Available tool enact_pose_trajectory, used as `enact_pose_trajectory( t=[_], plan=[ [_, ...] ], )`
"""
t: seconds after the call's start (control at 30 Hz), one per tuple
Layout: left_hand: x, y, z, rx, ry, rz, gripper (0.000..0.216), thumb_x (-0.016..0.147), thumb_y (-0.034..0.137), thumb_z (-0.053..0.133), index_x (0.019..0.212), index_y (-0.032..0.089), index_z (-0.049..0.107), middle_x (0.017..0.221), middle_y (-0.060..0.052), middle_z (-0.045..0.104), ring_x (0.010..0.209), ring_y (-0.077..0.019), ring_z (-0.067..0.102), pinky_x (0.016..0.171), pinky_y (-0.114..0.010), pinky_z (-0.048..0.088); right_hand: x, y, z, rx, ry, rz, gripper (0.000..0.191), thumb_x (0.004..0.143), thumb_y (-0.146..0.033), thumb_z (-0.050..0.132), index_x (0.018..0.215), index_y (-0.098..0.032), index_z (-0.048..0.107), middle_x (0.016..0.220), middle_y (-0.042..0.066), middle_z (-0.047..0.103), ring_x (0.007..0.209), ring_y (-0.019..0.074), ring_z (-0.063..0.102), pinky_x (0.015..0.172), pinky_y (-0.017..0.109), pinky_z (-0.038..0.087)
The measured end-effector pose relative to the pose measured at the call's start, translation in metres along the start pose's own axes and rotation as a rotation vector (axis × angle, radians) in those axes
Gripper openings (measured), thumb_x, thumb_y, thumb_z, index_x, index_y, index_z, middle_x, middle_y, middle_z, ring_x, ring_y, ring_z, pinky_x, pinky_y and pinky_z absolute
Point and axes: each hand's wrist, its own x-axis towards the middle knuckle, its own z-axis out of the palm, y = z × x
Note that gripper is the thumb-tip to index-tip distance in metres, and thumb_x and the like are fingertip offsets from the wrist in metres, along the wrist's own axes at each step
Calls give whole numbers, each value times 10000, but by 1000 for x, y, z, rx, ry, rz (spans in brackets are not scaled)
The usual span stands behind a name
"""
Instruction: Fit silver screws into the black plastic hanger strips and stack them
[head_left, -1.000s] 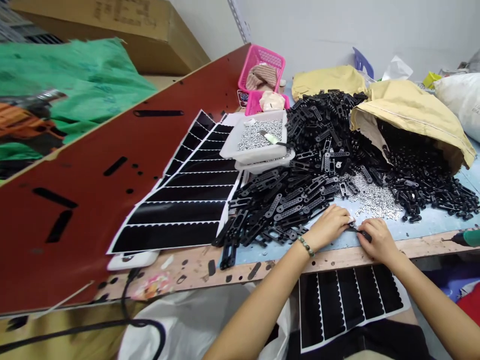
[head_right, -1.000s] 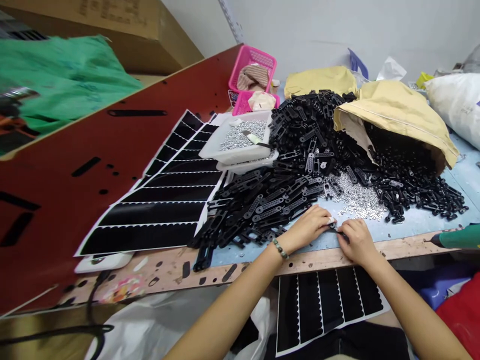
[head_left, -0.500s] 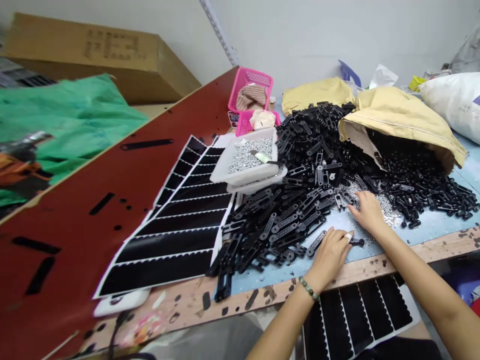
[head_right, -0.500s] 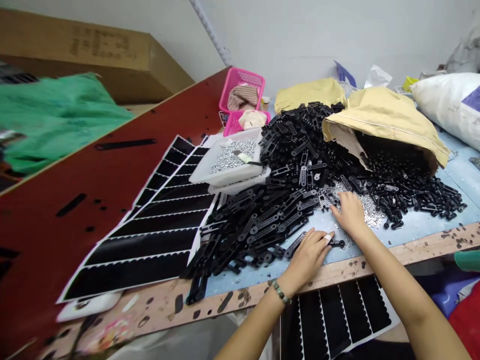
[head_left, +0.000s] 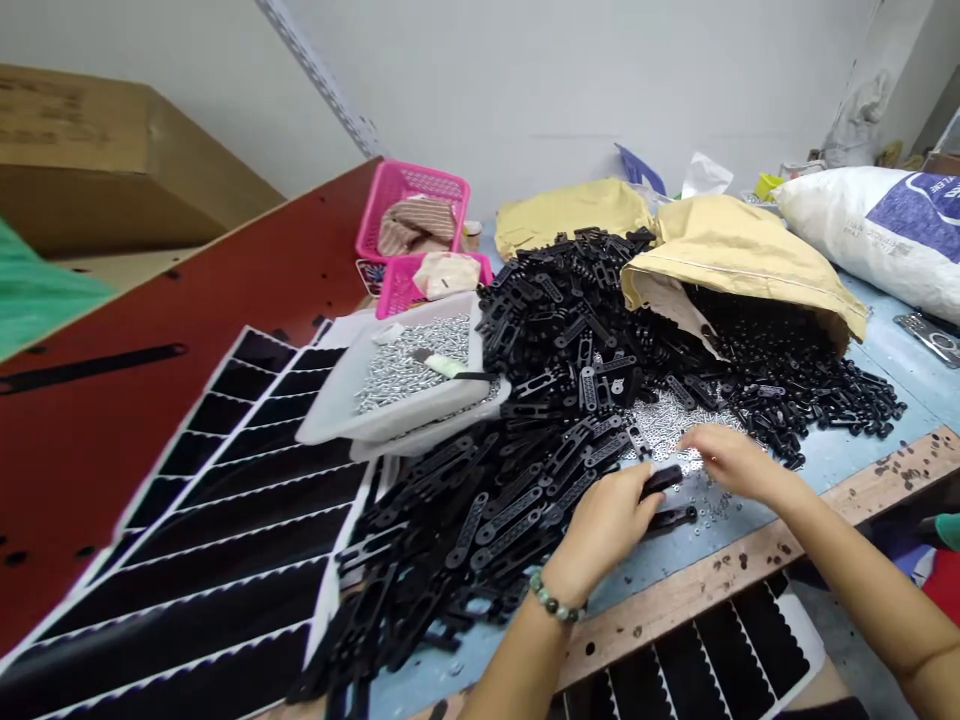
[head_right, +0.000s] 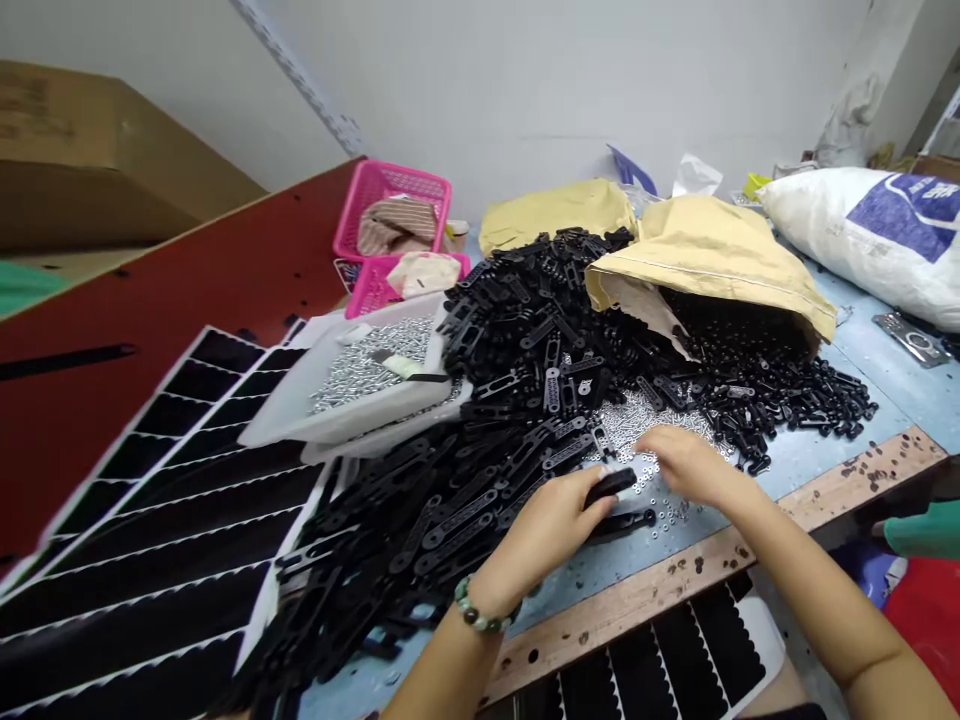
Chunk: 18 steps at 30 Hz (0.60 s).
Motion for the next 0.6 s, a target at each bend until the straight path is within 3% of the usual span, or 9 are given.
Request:
enact_pose_trajectory(
  t=[0.1, 0.17, 0.23, 0.33, 0.4, 0.5, 0.6],
  plan=[
    [4, -4, 8, -207, 146, -49, 224, 872, 291, 499, 1077, 211, 542, 846, -18, 654, 779, -196, 624, 702, -295, 461, 8, 41, -6, -276, 174, 232, 289, 793, 28, 439, 837, -198, 614, 879, 72, 619, 875, 207, 559, 775, 349, 469],
    [8, -8, 15, -320, 218, -76, 312, 891, 333, 472, 1177, 211, 484, 874, -17, 644, 819, -193, 622, 734, -303, 477, 11, 60, -7, -317, 197, 282, 245, 837, -18, 456, 737, -186, 602, 838, 88, 595, 841, 211, 538, 740, 352, 451],
    [10, -11, 18, -347, 250, -62, 281, 901, 350, 454, 1138, 208, 507, 913, -28, 632, 880, -196, 610, 794, -320, 478, 10, 63, -8, -306, 197, 280, 222, 867, -63, 478, 732, -182, 607, 852, 90, 590, 842, 209, 535, 739, 349, 448],
    [12, -11, 17, -310, 279, 13, 180, 883, 320, 480, 978, 192, 564, 1059, -63, 601, 1020, -209, 562, 922, -349, 435, 6, 39, -7, -165, 186, 235, 173, 908, -145, 484, 945, -200, 644, 921, 71, 602, 861, 195, 568, 764, 339, 480],
    [11, -8, 15, -322, 245, 24, 158, 892, 303, 464, 939, 187, 562, 1019, -61, 609, 979, -200, 571, 911, -346, 440, 5, 13, -6, 46, 144, 154, 240, 936, -185, 445, 1081, -234, 629, 969, 57, 603, 886, 180, 594, 781, 329, 502],
    [9, -2, 16, -377, 177, 16, 169, 923, 290, 412, 1004, 202, 531, 882, -21, 624, 837, -173, 588, 820, -318, 469, 6, -22, -6, 237, 74, 60, 233, 932, -200, 452, 1068, -256, 633, 958, 46, 615, 882, 177, 612, 765, 325, 514],
    [6, 1, 18, -324, 207, 68, 189, 917, 334, 459, 1040, 206, 523, 937, -27, 627, 852, -179, 581, 796, -309, 461, 10, -38, -8, 244, 45, 40, 149, 907, -187, 496, 978, -235, 618, 889, 34, 630, 827, 172, 613, 734, 307, 510]
  ],
)
